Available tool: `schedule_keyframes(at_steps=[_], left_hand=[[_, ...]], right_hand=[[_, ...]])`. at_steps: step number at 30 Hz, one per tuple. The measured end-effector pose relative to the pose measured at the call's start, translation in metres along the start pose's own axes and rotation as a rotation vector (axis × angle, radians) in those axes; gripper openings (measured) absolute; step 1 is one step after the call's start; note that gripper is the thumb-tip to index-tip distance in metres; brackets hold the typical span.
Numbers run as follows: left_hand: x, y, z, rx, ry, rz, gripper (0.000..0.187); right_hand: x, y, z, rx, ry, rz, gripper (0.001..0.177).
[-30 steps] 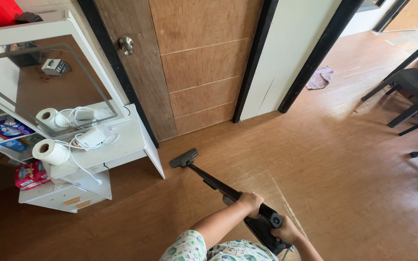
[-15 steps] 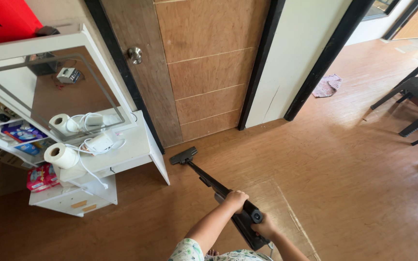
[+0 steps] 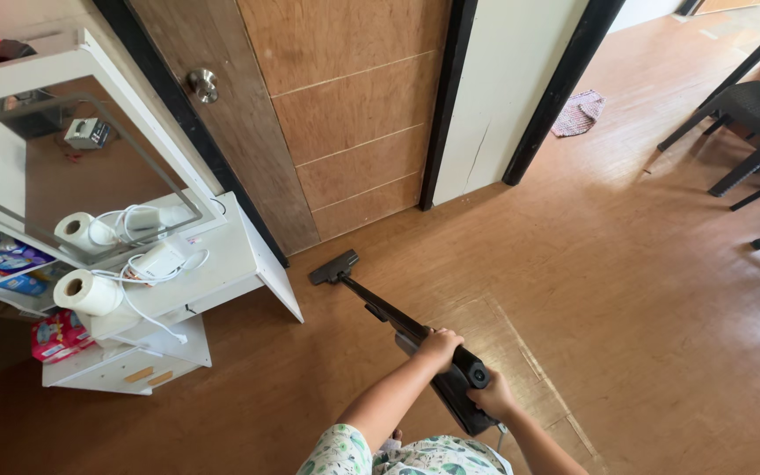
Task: The person untangles the cord of a corded stick vacuum, plugs it into a wall outlet, and then vacuums the wooden floor of a room. The person moves the vacuum back and forth across the floor, navigating around furniture and a doorway.
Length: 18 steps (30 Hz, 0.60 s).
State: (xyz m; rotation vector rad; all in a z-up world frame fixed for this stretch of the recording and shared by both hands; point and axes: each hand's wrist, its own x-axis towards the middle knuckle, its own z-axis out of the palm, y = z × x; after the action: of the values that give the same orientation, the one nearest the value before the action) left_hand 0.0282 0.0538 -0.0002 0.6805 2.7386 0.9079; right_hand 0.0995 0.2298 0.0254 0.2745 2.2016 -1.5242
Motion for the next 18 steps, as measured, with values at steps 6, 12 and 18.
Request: schedule_keyframes(at_steps=[6, 12, 18], left_hand=[[0.016, 0.029, 0.016, 0.029, -0.078, 0.027, 0.038], [0.033, 0.056, 0.031, 0.04, -0.129, 0.116, 0.039], [0.05, 0.086, 0.051, 0.055, -0.2, 0.22, 0.038]], right_hand=[[-0.017, 0.013, -0.028, 0.023, 0.048, 0.028, 0.038], [-0.037, 0.027, -0.049, 0.092, 0.148, 0.021, 0.038], [-0.06, 0.045, -0.065, 0.128, 0.254, 0.056, 0.037]])
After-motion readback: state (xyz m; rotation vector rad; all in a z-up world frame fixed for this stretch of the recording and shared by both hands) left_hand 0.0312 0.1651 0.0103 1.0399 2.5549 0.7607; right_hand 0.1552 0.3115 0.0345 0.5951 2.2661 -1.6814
